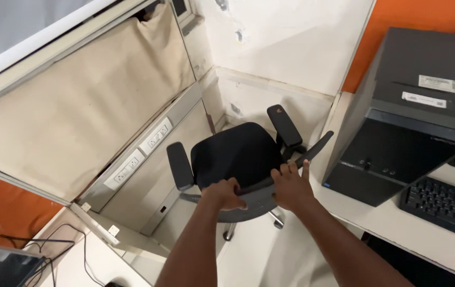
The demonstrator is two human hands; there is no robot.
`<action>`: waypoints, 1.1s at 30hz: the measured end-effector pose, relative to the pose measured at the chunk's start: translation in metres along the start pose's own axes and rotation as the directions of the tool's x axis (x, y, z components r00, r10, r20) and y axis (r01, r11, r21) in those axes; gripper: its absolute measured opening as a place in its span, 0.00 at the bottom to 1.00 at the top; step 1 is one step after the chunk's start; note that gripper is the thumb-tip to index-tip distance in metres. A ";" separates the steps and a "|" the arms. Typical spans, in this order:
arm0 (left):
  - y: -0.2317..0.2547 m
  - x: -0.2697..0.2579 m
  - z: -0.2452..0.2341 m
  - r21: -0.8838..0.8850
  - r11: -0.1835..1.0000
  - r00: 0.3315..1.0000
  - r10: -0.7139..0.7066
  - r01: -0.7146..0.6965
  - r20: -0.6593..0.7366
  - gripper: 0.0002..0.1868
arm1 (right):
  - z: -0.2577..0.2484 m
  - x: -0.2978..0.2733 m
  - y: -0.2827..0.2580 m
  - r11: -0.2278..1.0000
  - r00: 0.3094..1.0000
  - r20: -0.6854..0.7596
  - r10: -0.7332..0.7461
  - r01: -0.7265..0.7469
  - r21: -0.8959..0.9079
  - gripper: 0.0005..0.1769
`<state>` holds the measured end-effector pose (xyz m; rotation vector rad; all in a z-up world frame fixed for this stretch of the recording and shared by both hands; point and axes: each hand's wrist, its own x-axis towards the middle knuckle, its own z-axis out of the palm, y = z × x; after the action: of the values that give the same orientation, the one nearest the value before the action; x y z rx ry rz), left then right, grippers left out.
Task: The person moves several office chairs from various positions to align them under computer desks. They grasp the backrests of the chairs and roll them into place, repeating this action for multiple chairs across the room.
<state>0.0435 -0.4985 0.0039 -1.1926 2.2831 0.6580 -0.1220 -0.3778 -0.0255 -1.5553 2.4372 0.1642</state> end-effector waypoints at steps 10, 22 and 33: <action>-0.002 -0.004 0.033 -0.216 0.968 0.970 0.169 -0.130 0.172 0.32 | -0.010 -0.046 0.018 0.998 0.996 0.076 0.054 -0.056 0.022 0.38; -0.020 -0.044 0.057 -0.215 0.967 0.986 0.155 -0.138 0.066 0.34 | 0.022 -0.046 -0.002 0.998 0.998 -0.018 0.061 -0.061 -0.004 0.23; -0.055 -0.121 0.050 -0.024 0.999 0.999 0.043 -0.042 0.027 0.33 | 0.013 -0.110 -0.072 0.995 0.996 0.060 0.059 -0.063 0.078 0.19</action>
<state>0.1607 -0.4224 0.0284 -1.1419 2.2893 0.7147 -0.0110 -0.3094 -0.0064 -1.4243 2.4173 0.1191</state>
